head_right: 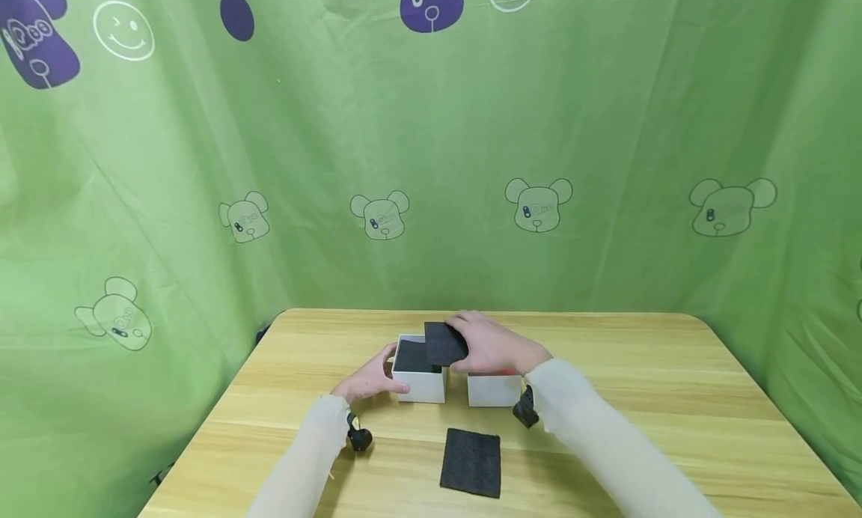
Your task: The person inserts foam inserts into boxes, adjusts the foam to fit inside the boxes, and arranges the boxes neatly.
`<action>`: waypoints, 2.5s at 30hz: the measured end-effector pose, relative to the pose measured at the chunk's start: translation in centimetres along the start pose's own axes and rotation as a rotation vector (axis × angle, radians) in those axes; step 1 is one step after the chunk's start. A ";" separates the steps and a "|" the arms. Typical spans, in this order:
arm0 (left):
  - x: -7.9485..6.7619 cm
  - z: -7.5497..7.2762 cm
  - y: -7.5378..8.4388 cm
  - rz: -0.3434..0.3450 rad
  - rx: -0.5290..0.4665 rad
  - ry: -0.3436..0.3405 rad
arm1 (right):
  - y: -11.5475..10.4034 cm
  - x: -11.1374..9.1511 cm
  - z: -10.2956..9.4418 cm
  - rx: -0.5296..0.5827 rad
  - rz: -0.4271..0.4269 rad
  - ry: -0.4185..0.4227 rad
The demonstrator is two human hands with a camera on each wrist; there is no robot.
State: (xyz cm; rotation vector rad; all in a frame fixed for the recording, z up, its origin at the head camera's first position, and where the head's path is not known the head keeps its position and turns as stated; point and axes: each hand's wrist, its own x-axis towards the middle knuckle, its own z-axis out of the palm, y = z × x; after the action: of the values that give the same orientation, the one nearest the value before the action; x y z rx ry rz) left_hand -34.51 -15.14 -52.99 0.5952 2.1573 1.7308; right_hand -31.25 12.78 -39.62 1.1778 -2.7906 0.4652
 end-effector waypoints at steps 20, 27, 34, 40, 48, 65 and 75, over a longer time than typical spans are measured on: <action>-0.2 -0.1 0.0 -0.015 0.004 -0.003 | -0.2 2.6 2.4 0.035 0.047 -0.050; -0.2 -0.1 0.1 -0.021 0.007 -0.011 | -0.5 3.6 3.2 0.023 0.063 -0.070; -0.3 0.1 0.3 -0.010 0.005 -0.016 | -0.7 4.3 4.1 0.013 0.067 -0.080; -0.4 0.1 0.3 -0.001 -0.012 -0.021 | -0.8 4.6 4.6 0.003 0.092 -0.092; -0.3 -0.1 0.3 -0.019 0.006 -0.015 | -1.0 5.2 5.3 0.001 0.113 -0.106; -0.2 0.0 0.3 -0.011 0.030 -0.010 | -1.5 5.6 6.1 0.059 0.185 -0.114; -0.1 -0.2 -0.1 0.008 0.042 -0.037 | -1.5 5.7 6.7 0.024 0.175 -0.106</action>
State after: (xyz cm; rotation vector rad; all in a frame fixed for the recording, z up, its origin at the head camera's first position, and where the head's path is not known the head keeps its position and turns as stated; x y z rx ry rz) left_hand -34.53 -15.33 -53.06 0.6425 2.1739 1.6686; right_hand -33.92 5.82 -44.55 0.9946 -3.0029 0.4633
